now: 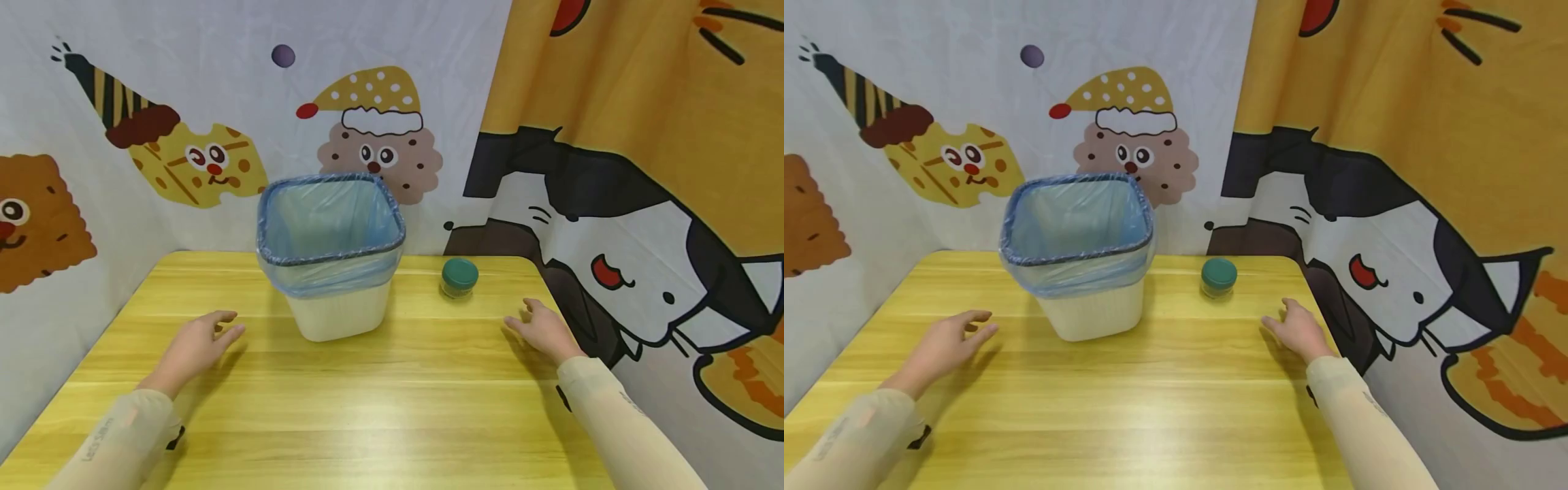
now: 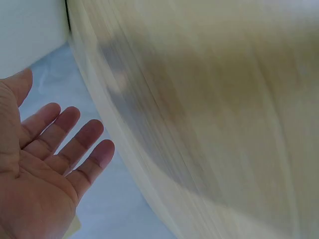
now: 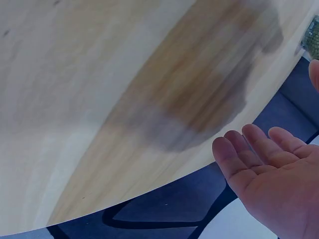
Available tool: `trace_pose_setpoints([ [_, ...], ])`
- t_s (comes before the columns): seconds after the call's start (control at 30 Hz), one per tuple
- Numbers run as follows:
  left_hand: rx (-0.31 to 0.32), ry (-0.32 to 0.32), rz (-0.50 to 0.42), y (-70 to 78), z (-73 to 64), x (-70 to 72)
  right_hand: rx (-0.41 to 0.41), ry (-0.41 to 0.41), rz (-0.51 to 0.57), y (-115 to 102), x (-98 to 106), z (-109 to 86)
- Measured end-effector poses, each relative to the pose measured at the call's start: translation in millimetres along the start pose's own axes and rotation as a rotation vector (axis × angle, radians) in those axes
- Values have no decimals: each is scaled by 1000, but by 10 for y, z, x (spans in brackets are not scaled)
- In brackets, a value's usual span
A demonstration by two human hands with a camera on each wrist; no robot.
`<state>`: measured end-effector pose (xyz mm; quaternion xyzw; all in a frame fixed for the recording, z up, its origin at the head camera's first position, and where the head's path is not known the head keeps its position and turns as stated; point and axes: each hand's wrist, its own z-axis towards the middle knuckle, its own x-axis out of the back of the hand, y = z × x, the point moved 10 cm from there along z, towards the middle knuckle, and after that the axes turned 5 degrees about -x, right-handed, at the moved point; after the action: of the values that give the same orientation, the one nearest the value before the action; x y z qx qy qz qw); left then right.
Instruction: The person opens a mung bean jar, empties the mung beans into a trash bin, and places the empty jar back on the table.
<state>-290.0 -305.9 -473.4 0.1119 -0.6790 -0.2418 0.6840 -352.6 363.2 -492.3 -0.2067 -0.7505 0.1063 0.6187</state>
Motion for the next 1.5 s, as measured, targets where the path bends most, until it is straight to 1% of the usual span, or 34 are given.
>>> trace_pose_setpoints([
  [0.23,-31,23,-14,104,-15,-51,26,-2,36,-120,-35,33],
  [0.4,-57,38,-8,202,-40,-81,4,-19,63,-155,-64,18],
  [0.5,-60,19,6,264,-53,-121,-5,-31,73,-173,-88,9],
  [0.63,-58,-10,24,358,-52,-165,16,-38,65,-221,-131,7],
  [0.73,-70,-10,44,441,-37,-176,42,-40,62,-270,-150,21],
  [0.87,-105,13,85,548,-26,-178,53,-45,67,-317,-172,39],
  [1.03,-133,44,124,651,-52,-179,49,-44,71,-347,-186,50],
  [1.23,-184,79,183,839,-145,-181,56,-51,60,-356,-205,48],
  [1.33,-201,89,179,930,-181,-181,53,-57,60,-353,-201,50],
  [1.5,-236,125,154,1060,-225,-144,51,-65,55,-354,-188,76],
])
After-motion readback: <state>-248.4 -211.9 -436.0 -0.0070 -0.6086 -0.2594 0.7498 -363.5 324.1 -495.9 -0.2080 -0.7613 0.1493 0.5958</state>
